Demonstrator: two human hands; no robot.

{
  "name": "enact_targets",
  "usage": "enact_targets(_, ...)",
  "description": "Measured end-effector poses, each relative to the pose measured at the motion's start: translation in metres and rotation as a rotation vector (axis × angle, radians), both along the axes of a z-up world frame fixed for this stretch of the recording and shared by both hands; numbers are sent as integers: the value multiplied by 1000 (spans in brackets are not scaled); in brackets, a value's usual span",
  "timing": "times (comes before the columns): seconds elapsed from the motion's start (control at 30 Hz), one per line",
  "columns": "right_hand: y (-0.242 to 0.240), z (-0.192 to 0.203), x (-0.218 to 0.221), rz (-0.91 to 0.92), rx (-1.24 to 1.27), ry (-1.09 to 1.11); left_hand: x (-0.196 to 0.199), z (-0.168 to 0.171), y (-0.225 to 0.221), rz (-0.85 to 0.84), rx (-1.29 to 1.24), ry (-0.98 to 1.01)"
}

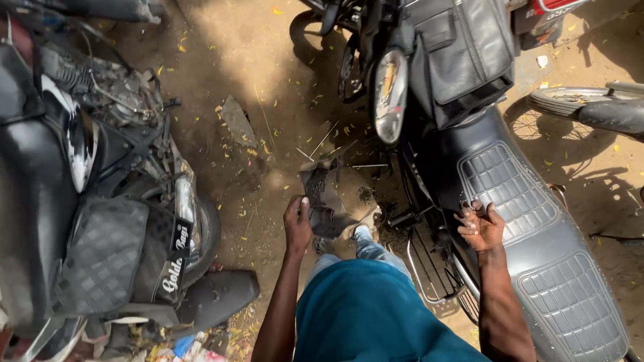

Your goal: Scraping mud and dirt from a motorcycle fender using a screwdriver.

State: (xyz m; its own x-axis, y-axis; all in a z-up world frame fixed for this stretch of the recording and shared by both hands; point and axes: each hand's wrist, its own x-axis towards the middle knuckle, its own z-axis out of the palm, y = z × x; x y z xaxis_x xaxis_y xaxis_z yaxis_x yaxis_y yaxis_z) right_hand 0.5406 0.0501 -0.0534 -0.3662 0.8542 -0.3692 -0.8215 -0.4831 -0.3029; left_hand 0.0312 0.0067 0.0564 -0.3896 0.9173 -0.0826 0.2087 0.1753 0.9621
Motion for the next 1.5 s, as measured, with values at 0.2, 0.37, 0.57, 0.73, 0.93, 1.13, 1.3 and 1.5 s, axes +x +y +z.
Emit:
enact_targets(0.2, -23, 24, -61, 59, -33, -205, -38, -20, -59, 224, -20, 3)
enact_targets(0.37, -51, -46, -71, 146, -147, -516, -68, -2, -103, 403, 14, 13)
enact_targets(0.57, -67, -85, -96, 318, -324, -811, -104, 1, -150, 511, 32, 35)
enact_targets(0.73, -56, -34, -160, 466, -310, -996, -116, -2, -183, 601, 24, 3)
enact_targets(0.93, -35, 5, -217, 605, -60, -1119, -110, -22, -214, 681, 71, 47)
enact_targets(1.13, -41, 8, -246, 805, 64, -1177, -95, -22, -243, 805, 53, -7)
enact_targets(1.3, -49, -5, -236, 826, 33, -1267, -89, -22, -251, 800, 49, 13)
enact_targets(1.5, -57, 0, -218, 918, 76, -1306, -77, -3, -247, 722, -55, -125)
